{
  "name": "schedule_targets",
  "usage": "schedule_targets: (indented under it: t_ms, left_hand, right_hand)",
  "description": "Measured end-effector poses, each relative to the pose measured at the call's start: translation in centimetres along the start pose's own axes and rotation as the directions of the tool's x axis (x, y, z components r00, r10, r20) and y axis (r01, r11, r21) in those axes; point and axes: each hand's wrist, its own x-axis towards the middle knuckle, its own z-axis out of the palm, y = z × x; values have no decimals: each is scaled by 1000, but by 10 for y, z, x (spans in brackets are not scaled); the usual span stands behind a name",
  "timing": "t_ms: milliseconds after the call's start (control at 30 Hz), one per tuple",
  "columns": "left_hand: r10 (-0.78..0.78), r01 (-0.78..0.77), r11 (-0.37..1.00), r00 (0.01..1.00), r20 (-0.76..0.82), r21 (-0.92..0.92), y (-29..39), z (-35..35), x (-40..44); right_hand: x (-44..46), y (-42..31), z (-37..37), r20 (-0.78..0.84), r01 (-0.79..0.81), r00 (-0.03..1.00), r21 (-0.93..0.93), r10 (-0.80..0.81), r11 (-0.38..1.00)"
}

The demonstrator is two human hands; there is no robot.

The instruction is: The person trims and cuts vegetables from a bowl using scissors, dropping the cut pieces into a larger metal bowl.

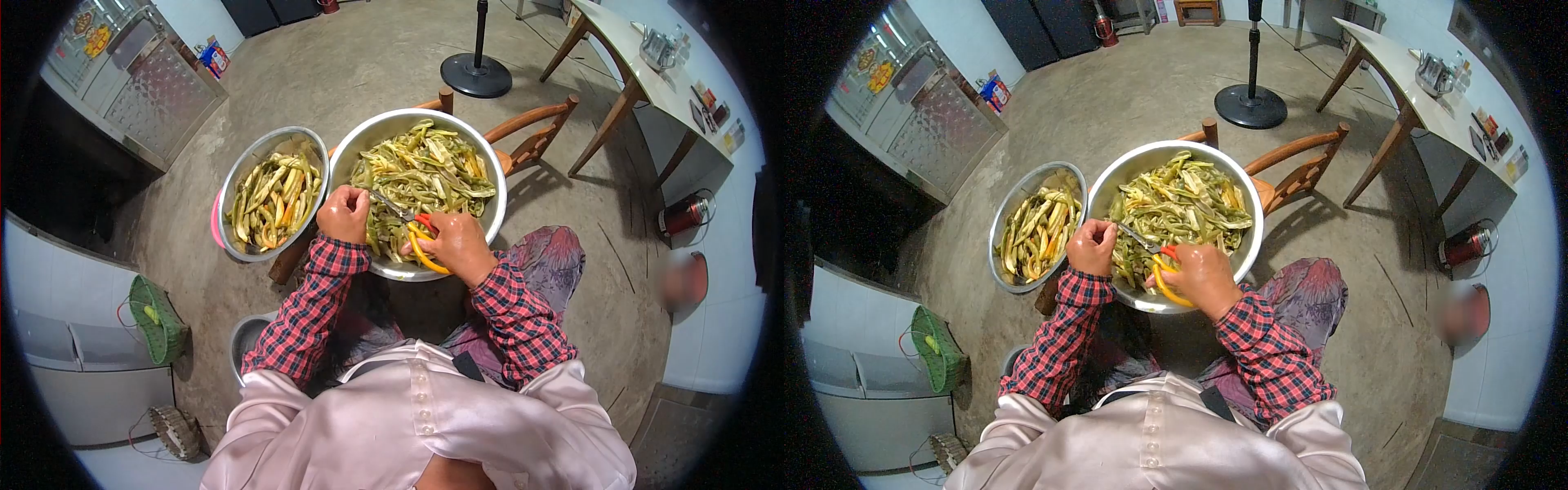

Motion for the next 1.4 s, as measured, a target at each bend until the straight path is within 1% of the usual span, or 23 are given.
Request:
schedule_targets:
  t_ms: [67, 167, 267, 367, 467, 567, 667, 767, 867, 967, 1067, 1167, 1267, 1367, 1400]
  left_hand:
    - [-39, 39, 999, 999, 18, 15, 1, 0, 1]
    - [30, -29, 998, 999, -20, 62, 4, 1, 1]
    - [175, -170, 975, 984, -26, 141, 7, -1, 0]
    - [327, -315, 929, 944, -34, 193, 6, 0, 0]
    - [414, -394, 887, 909, -39, 241, 5, 0, 1]
    - [426, -402, 881, 904, -46, 251, 2, 1, 2]
    - [384, -363, 904, 922, -55, 225, 1, 0, 2]
    - [427, -401, 876, 903, -47, 268, -1, 0, 4]
    - [466, -430, 855, 883, -65, 290, 4, -1, 5]
    - [480, -441, 843, 875, -64, 307, 1, -1, 6]
    - [496, -455, 833, 866, -61, 315, 0, -2, 6]
    - [509, -470, 823, 860, -47, 319, 4, -3, 5]
    - [524, -485, 819, 850, -57, 307, 6, -3, 6]
    - [499, -462, 829, 865, -46, 314, 5, -5, 5]
    - [507, -467, 824, 860, -50, 319, 4, -5, 6]
  right_hand:
    - [-1, 0, 1, 24, -12, 1000, 10, 12, 1000]
    - [0, -7, -4, 4, -35, 999, 21, 35, 999]
    - [0, -3, -1, -7, -29, 1000, 5, 29, 1000]
    - [0, -3, -2, 16, -31, 999, -9, 31, 999]
    - [-1, 1, 0, 35, -23, 999, 5, 23, 1000]
    - [0, 4, 1, 19, -84, 996, 37, 83, 996]
    - [3, 1, -8, 13, -120, 993, 47, 120, 992]
    - [3, -11, -14, -27, -91, 995, 79, 93, 993]
    - [3, -7, -11, 156, -149, 976, -48, 154, 988]
    - [2, -15, -17, 105, -151, 983, 1, 150, 989]
    - [2, -16, -18, 97, -139, 986, 23, 136, 990]
    - [3, -14, -16, 93, -159, 983, 4, 158, 987]
    - [5, -16, -18, 142, -203, 968, -37, 206, 979]
    - [3, -12, -14, 73, -166, 984, 21, 164, 986]
    - [3, -12, -15, 73, -156, 986, 42, 152, 987]
